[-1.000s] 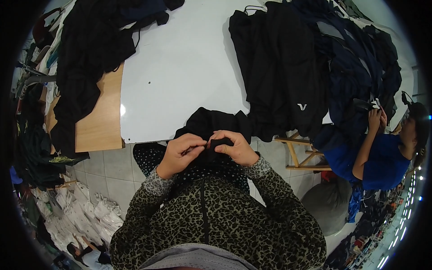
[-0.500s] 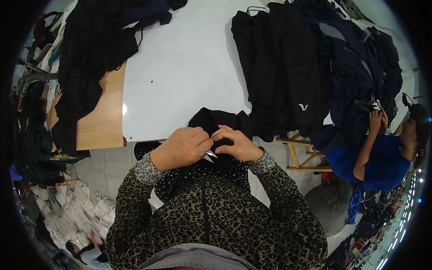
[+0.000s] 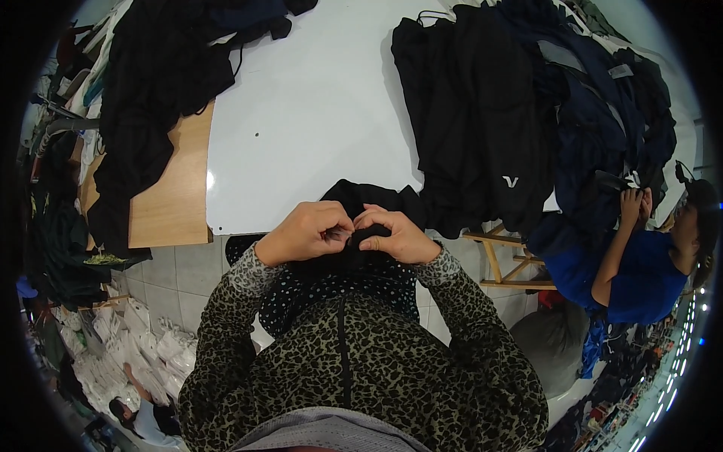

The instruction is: Trimming loose threads from black garments using small snips/scissors.

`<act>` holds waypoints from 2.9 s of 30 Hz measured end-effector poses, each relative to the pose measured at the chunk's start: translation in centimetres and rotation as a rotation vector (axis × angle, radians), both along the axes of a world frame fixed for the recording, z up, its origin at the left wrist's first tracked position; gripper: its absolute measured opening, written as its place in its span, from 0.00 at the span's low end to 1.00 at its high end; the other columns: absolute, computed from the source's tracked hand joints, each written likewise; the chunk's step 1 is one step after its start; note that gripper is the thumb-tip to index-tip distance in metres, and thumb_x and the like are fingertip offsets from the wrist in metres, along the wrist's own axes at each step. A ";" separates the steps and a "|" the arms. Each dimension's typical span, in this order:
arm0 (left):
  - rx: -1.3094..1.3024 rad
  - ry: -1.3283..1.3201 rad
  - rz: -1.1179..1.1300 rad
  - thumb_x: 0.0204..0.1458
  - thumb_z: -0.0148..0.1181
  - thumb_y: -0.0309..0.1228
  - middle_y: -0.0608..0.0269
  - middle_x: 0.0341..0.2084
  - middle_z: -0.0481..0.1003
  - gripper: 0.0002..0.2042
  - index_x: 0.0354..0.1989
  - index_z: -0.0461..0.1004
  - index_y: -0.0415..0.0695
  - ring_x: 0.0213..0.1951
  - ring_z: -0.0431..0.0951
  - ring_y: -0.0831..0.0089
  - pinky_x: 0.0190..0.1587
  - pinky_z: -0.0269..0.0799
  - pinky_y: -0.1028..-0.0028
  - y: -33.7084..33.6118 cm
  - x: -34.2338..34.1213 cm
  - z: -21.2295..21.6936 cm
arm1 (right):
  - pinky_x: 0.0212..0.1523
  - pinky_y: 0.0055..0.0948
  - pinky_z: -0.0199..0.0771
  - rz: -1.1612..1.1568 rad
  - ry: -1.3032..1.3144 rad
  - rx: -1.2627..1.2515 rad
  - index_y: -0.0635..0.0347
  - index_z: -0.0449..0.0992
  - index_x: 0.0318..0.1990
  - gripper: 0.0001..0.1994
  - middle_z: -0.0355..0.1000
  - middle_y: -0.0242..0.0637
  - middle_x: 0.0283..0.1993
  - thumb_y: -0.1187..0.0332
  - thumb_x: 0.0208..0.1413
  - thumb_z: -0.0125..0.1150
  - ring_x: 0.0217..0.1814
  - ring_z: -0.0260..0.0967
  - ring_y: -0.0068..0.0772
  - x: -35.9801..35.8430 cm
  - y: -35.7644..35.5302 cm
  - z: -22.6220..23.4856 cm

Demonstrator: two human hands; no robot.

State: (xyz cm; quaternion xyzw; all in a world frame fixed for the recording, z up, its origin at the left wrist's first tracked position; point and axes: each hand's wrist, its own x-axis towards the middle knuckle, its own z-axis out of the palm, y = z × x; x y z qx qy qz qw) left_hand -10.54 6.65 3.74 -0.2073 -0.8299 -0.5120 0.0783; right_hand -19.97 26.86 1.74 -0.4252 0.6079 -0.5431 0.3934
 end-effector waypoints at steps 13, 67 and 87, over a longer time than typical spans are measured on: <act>0.073 -0.021 0.107 0.41 0.63 0.22 0.63 0.27 0.74 0.07 0.31 0.75 0.41 0.26 0.73 0.72 0.26 0.69 0.78 0.6 0.4 -0.2 | 0.69 0.40 0.41 -0.068 -0.108 -0.025 0.63 0.73 0.38 0.12 0.72 0.35 0.41 0.70 0.47 0.65 0.47 0.68 0.29 -0.3 0.4 -0.8; 0.280 -0.331 0.402 0.50 0.59 0.26 0.60 0.26 0.73 0.06 0.34 0.75 0.38 0.26 0.73 0.73 0.29 0.68 0.76 1.9 3.0 -0.3 | 0.67 0.46 0.43 -0.273 0.094 -0.134 0.56 0.73 0.36 0.10 0.75 0.31 0.40 0.76 0.44 0.65 0.48 0.68 0.30 0.7 -0.4 -1.3; -0.033 -0.030 0.520 0.38 0.62 0.20 0.64 0.23 0.70 0.08 0.27 0.70 0.39 0.21 0.69 0.76 0.23 0.66 0.77 3.3 2.3 -1.2 | 0.67 0.43 0.38 -0.351 0.472 0.017 0.54 0.75 0.36 0.11 0.73 0.27 0.35 0.72 0.42 0.67 0.48 0.66 0.29 1.9 -1.3 0.0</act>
